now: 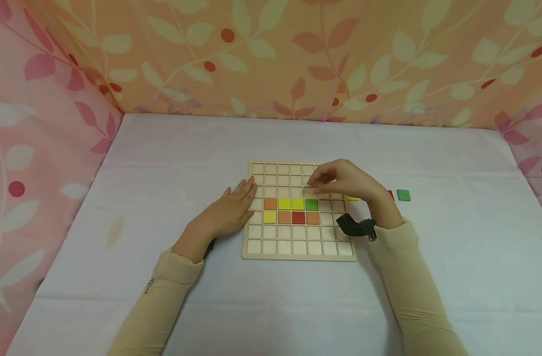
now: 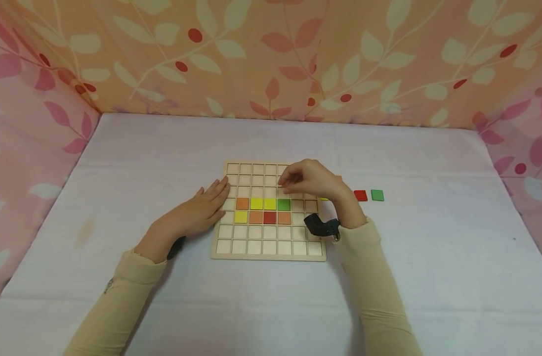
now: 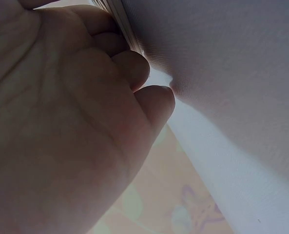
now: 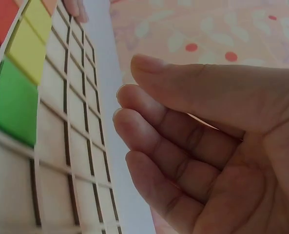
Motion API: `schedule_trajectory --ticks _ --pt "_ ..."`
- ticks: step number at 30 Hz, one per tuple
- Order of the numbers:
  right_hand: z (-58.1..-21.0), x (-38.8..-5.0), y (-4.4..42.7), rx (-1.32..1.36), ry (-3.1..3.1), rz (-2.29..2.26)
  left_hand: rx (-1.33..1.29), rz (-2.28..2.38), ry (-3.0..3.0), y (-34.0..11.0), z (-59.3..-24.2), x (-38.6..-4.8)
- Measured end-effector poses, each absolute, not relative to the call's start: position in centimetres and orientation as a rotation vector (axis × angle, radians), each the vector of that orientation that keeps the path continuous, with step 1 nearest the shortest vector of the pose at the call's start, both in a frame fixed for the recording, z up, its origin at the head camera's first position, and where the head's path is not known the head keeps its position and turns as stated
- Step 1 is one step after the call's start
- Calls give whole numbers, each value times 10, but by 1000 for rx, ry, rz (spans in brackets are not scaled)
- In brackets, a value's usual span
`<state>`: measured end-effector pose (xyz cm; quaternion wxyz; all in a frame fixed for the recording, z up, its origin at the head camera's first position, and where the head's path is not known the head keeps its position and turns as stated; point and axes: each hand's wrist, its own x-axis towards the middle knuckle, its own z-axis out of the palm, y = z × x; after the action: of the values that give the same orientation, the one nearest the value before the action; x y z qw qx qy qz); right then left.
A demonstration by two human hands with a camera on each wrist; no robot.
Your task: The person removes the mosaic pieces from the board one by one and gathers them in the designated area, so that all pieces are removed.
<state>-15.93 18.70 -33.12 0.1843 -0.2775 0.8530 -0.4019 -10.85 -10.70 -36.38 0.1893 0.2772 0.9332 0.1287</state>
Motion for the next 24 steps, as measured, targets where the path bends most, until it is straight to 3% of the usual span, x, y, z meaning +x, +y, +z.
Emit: schedule_trajectory --ticks 24 --pt "-335 -171 135 -947 2277 -1161 790 350 2628 -107 -365 -110"
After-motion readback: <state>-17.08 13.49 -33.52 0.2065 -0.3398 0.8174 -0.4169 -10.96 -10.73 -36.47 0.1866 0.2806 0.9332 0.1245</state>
